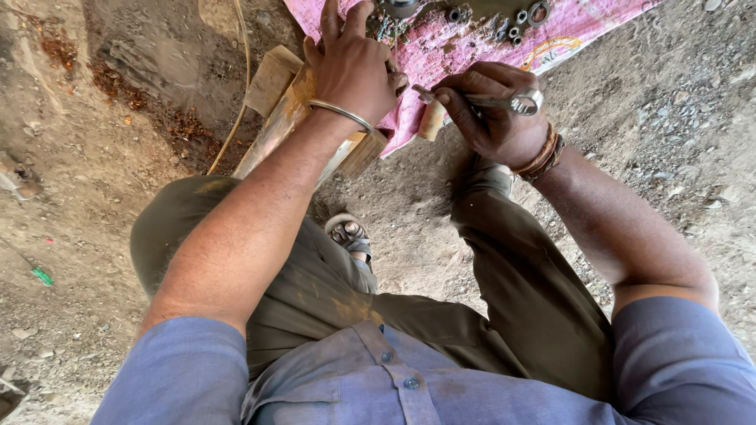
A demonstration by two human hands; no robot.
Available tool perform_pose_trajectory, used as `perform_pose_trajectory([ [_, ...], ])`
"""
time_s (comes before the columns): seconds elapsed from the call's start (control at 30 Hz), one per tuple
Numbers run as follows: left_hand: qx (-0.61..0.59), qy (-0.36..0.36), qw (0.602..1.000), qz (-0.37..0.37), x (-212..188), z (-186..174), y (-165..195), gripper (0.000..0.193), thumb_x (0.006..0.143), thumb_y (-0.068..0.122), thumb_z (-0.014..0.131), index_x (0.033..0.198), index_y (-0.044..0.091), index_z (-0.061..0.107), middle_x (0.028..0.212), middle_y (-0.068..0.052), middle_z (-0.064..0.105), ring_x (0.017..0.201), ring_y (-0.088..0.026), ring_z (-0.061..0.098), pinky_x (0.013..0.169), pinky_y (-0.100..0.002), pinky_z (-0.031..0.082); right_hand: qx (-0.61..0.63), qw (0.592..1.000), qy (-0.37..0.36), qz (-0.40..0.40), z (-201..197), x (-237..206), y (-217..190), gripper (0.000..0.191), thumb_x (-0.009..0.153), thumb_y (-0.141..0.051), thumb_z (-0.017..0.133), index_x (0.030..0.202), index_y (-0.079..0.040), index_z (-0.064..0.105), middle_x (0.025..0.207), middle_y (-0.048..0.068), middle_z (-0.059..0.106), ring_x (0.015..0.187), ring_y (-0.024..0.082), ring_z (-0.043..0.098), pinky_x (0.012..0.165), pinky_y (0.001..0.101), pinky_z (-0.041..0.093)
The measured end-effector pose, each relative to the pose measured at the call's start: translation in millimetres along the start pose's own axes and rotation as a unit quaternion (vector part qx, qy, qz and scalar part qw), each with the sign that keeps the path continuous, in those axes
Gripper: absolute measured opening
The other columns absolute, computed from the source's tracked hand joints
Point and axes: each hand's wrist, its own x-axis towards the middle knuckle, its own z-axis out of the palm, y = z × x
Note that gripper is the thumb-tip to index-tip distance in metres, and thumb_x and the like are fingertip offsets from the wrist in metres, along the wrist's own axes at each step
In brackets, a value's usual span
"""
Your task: The person sits on the ground working on a large metal hydraulic cylinder laid on a pink sack. They use a wrench to loosen and turn nuts and bolts on the cylinder's end fitting, handle small fasteners picked from the sack, and reposition the cylinder while continuing to work on the bolts by hand and with the wrench.
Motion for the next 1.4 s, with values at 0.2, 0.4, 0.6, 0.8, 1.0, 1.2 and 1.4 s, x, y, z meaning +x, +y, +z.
perform_pose_trajectory([
  [0.2,-0.011,0.062,0.998,0.019,-6.1,13.5,-0.9,0.02,0.075,0.017,0.089,0.076,0.006,0.073,0.152,-0.02,0.04,0.145,-0.043,0.027,0.104,-0.086,0.027,0.005,1.0,-0.01,-0.02,4.6,5.2,3.3,0.007,0.111,-0.008,0.071,0.114,-0.002,0.069,0.095,0.011,0.07,0.082,0.024,0.071,0.068,0.0354,0.058],
  [0.4,0.006,-0.005,1.0,-0.001,-2.8,-0.8,0.1,0.033,0.075,0.028,0.091,0.079,0.003,0.071,0.153,-0.023,0.04,0.145,-0.042,0.03,0.112,-0.077,0.029,-0.052,0.993,-0.032,-0.096,8.9,29.2,2.3,0.007,0.112,-0.01,0.072,0.111,-0.005,0.067,0.095,0.008,0.071,0.08,0.021,0.07,0.069,0.0346,0.059],
  [0.6,-0.014,-0.091,0.996,0.014,1.4,-20.9,0.8,0.013,0.069,0.012,0.084,0.078,0.011,0.075,0.153,-0.021,0.035,0.145,-0.044,0.015,0.108,-0.082,0.017,-0.087,0.991,-0.019,-0.097,16.9,42.5,3.3,0.009,0.111,-0.01,0.07,0.107,-0.004,0.065,0.091,0.008,0.069,0.079,0.021,0.07,0.071,0.0348,0.059],
  [0.8,-0.029,-0.07,0.997,0.015,0.2,-14.1,-0.8,0.012,0.07,0.004,0.072,0.078,0.012,0.075,0.152,-0.022,0.034,0.144,-0.046,0.015,0.106,-0.085,0.012,-0.1,0.991,-0.067,-0.06,35.6,52.6,9.1,0.015,0.114,-0.017,0.069,0.108,-0.004,0.068,0.082,0.008,0.068,0.067,0.021,0.068,0.057,0.0328,0.056],
  [1.0,-0.065,-0.015,0.998,0.017,0.2,-3.2,-12.3,0.017,0.086,0.015,0.059,0.093,0.015,0.075,0.148,-0.018,0.042,0.143,-0.043,0.024,0.108,-0.084,0.013,-0.209,0.971,-0.115,0.003,49.5,66.1,-3.2,0.032,0.115,-0.027,0.066,0.094,-0.003,0.069,0.08,0.011,0.069,0.059,0.019,0.066,0.049,0.0328,0.054],
  [1.2,-0.072,-0.045,0.996,0.005,3.0,-3.5,-13.5,0.035,0.086,0.024,0.061,0.119,0.012,0.067,0.123,-0.017,0.059,0.125,-0.039,0.044,0.103,-0.074,0.027,-0.244,0.967,-0.057,-0.049,52.2,73.6,-10.6,0.017,0.107,-0.018,0.067,0.107,-0.001,0.071,0.091,0.01,0.072,0.069,0.019,0.069,0.053,0.029,0.056],
  [1.4,-0.039,-0.124,0.989,0.07,10.5,-16.3,-18.5,0.011,0.075,0.01,0.074,0.084,0.006,0.075,0.1,-0.017,0.064,0.107,-0.033,0.058,0.097,-0.052,0.044,-0.113,0.993,-0.039,-0.025,33.8,50.2,-9.5,0.012,0.111,-0.013,0.074,0.112,-0.001,0.073,0.093,0.011,0.073,0.07,0.019,0.07,0.056,0.0278,0.056],
])
